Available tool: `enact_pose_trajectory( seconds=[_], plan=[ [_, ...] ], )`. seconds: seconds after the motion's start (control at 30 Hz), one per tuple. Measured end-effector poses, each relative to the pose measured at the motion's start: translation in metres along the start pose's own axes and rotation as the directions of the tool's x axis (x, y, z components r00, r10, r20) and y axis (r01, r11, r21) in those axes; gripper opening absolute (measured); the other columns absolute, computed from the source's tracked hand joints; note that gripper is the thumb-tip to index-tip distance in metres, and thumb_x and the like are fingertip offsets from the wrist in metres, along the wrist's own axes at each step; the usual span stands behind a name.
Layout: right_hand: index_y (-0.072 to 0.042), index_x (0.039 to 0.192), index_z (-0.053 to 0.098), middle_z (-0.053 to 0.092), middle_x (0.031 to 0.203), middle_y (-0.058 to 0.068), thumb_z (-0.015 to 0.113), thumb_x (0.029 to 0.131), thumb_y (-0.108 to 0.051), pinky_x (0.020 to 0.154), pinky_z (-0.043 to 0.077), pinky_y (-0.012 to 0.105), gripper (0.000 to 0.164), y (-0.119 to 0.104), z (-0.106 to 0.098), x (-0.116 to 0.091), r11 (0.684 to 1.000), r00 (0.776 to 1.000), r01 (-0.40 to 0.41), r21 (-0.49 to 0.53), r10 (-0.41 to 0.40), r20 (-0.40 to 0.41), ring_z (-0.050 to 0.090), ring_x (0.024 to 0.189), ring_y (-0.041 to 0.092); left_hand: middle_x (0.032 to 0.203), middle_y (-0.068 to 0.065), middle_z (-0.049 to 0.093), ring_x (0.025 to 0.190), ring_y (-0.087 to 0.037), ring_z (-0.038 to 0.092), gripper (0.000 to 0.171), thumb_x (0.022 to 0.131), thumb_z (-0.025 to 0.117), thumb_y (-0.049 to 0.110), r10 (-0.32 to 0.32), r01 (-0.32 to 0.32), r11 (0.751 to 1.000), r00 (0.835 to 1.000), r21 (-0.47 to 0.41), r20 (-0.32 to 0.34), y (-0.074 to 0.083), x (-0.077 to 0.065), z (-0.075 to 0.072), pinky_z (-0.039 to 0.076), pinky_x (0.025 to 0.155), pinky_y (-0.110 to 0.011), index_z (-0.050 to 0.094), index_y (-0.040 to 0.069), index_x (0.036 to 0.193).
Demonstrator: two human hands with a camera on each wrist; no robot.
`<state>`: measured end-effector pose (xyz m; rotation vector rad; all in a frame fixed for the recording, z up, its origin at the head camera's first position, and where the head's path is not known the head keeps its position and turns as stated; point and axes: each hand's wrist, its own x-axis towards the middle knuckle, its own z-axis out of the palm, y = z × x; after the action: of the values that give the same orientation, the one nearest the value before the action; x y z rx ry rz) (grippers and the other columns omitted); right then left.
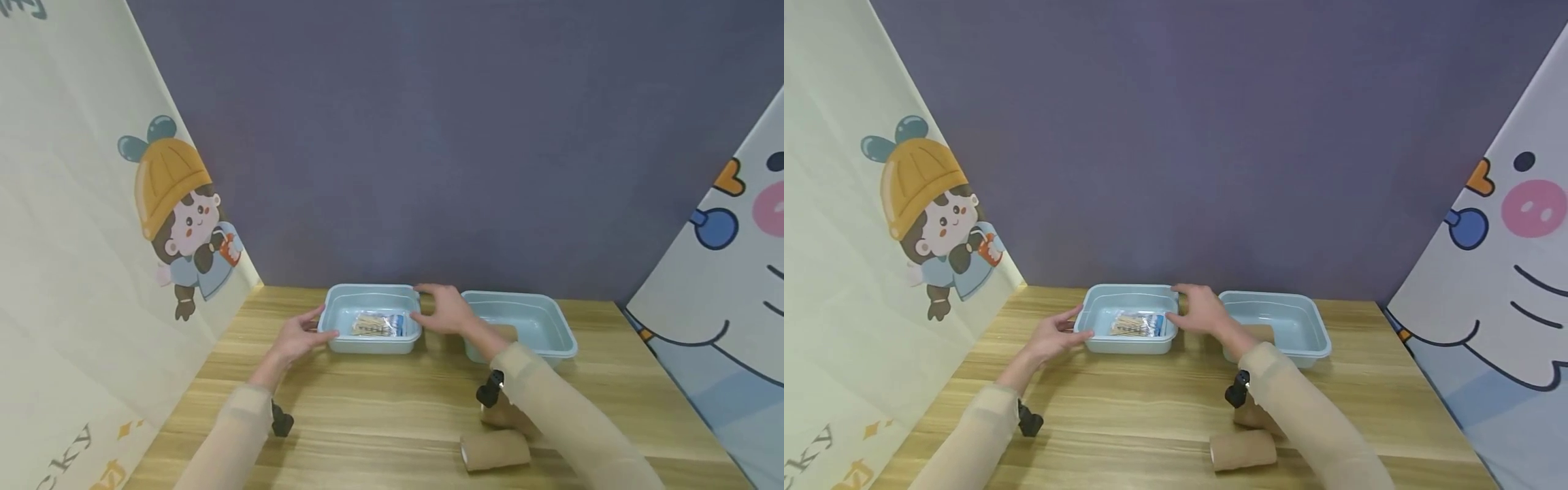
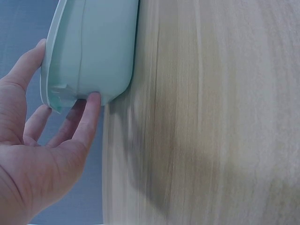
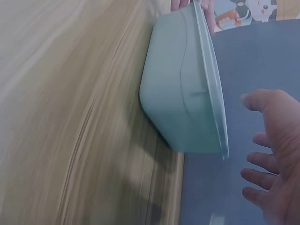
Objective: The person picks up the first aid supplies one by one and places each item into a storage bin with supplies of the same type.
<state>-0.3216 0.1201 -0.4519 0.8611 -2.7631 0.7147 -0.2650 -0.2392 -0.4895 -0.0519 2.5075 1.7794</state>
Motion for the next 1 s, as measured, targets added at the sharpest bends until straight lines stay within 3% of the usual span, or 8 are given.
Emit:
enact_pose_trajectory(
  seconds=[0.3,1.0],
  plan=[
    [-0.001,0.145,0.061,0.066,0.147,0.020,0.081,0.092,-0.033,0.118,0.050,0.056,0.065,0.011,-0.008,-0.008,1.000,0.999,-0.019,0.015,0.019,-0.027,0.062,0.138,0.042,0.144,-0.035,0.060,0.134,-0.046,0.063,0.089,0.086,0.091,0.019,-0.002,0.002,1.000,1.000,0.019,0.002,0.001,0.000,-0.001,0.060,0.107,-0.046,0.044,0.009,0.161],
    [0.000,0.145,0.061,0.065,0.147,0.024,0.081,0.091,-0.035,0.118,0.050,0.057,0.067,0.027,-0.018,-0.016,0.999,0.998,-0.034,-0.003,0.034,-0.058,0.061,0.137,0.044,0.143,-0.034,0.062,0.133,-0.044,0.063,0.088,0.086,0.091,0.020,-0.011,0.011,1.000,1.000,0.021,-0.008,0.000,0.002,0.000,0.059,0.108,-0.045,0.045,0.012,0.161]
  ],
)
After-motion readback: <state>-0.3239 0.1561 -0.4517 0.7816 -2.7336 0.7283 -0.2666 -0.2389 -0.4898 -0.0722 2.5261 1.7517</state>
